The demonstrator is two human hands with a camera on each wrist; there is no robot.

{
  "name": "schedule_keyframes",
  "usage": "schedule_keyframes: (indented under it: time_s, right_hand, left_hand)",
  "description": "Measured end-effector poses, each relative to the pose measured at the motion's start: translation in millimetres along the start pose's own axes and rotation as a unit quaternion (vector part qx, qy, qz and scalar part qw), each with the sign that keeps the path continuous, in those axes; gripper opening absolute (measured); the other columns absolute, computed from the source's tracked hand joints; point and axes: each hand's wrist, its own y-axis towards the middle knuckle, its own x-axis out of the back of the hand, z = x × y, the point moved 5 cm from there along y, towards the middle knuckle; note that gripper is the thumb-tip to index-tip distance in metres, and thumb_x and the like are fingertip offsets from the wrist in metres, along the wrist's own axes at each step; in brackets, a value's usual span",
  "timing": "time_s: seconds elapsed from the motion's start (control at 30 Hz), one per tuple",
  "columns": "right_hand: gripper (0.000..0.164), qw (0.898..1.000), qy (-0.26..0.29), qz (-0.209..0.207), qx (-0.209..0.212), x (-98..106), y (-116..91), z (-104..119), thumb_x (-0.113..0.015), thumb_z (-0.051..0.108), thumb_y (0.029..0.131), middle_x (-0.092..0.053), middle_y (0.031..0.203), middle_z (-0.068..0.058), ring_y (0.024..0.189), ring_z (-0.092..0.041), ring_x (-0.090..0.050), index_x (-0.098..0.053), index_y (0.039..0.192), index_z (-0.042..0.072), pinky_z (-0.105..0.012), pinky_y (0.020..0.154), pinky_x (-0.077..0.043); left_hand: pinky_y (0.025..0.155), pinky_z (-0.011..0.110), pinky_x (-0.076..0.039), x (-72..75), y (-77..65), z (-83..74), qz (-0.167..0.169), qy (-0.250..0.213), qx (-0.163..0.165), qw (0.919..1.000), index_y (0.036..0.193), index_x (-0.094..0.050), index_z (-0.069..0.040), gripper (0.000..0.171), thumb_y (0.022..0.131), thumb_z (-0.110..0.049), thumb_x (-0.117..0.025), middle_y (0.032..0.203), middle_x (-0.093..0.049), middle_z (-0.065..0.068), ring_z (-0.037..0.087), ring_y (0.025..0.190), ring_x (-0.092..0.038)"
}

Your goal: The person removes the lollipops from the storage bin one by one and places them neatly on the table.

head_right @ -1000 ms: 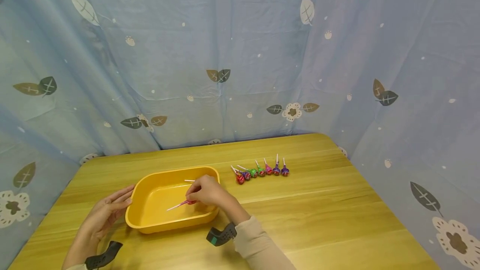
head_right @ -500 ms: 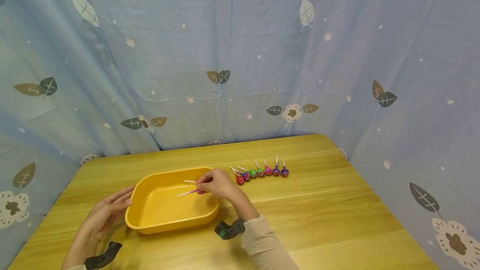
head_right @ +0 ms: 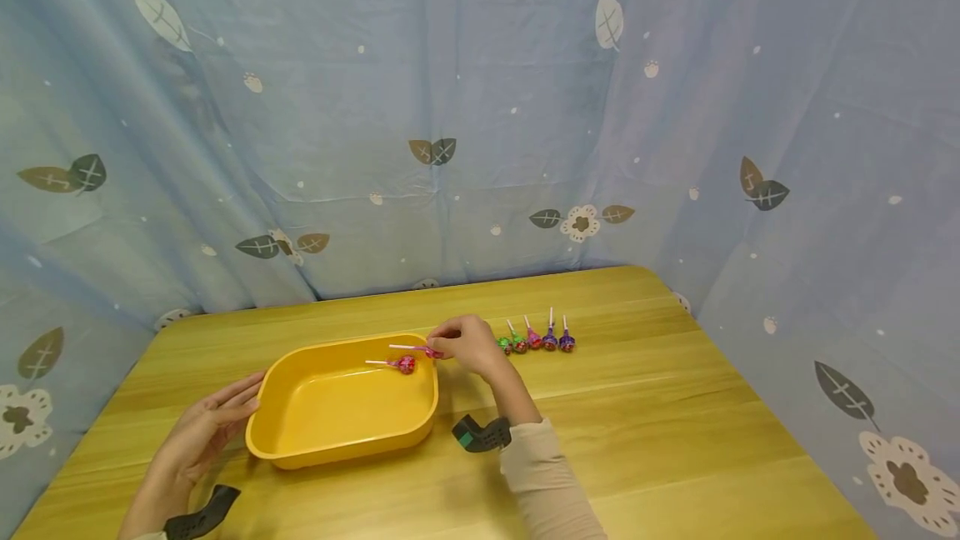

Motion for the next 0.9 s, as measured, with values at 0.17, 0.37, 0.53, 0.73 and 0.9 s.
schedule_keyframes:
  time_s: [0.17, 0.37, 0.53, 0.73, 0.9]
  right_hand:
    - [0.022, 0.999, 0.012, -0.037, -0.017, 15, 1, -6, -0.067, 0.018, 0.093, -0.069, 0.087, -0.004, 0.076, -0.022, -0.065, -0.072, 0.105, 0.001, -0.043, 0.069, -0.056]
    - [0.022, 0.996, 0.048, -0.073, -0.035, 34, 1, -18, -0.067, 0.016, 0.092, -0.069, 0.091, -0.007, 0.091, -0.037, -0.064, -0.072, 0.104, -0.001, -0.048, 0.082, -0.054]
    - [0.023, 0.992, 0.051, -0.100, -0.060, 53, -7, -36, -0.066, 0.016, 0.093, -0.068, 0.096, -0.011, 0.093, -0.035, -0.065, -0.070, 0.107, -0.002, -0.048, 0.085, -0.053]
    - [0.026, 0.988, 0.023, -0.133, -0.080, 78, -17, -54, -0.064, 0.014, 0.094, -0.068, 0.098, -0.016, 0.089, -0.032, -0.067, -0.069, 0.109, -0.007, -0.046, 0.083, -0.055]
    - [0.025, 0.985, -0.003, -0.151, -0.081, 95, -24, -63, -0.061, 0.011, 0.095, -0.066, 0.099, -0.018, 0.088, -0.032, -0.067, -0.068, 0.108, -0.009, -0.044, 0.081, -0.056]
  left_hand:
    - [0.089, 0.023, -0.051, 3.2, -0.1, 0.3, 0.001, -0.002, -0.004, 1.0000, 0.152, -0.019, 0.004, 0.069, 0.096, -0.007, -0.059, 0.112, -0.061, -0.021, -0.002, 0.104, -0.060]
    - [0.089, 0.024, -0.051, 1.0, -0.1, -1.9, 0.002, 0.009, -0.008, 0.9999, 0.151, -0.022, 0.004, 0.069, 0.096, -0.008, -0.060, 0.115, -0.061, -0.019, -0.002, 0.104, -0.060]
    - [0.089, 0.025, -0.051, -1.7, 2.5, -2.2, -0.007, 0.019, -0.005, 0.9998, 0.151, -0.024, 0.002, 0.070, 0.095, -0.009, -0.062, 0.122, -0.059, -0.015, -0.002, 0.104, -0.060]
    - [0.086, 0.025, -0.053, -0.6, 3.0, -1.4, -0.008, 0.021, -0.014, 0.9997, 0.151, -0.023, 0.003, 0.070, 0.094, -0.009, -0.063, 0.125, -0.058, -0.012, 0.000, 0.103, -0.061]
    - [0.086, 0.025, -0.053, 0.5, 2.5, -0.7, -0.006, 0.017, -0.019, 0.9997, 0.151, -0.023, 0.004, 0.069, 0.095, -0.008, -0.062, 0.122, -0.059, -0.014, 0.000, 0.104, -0.061]
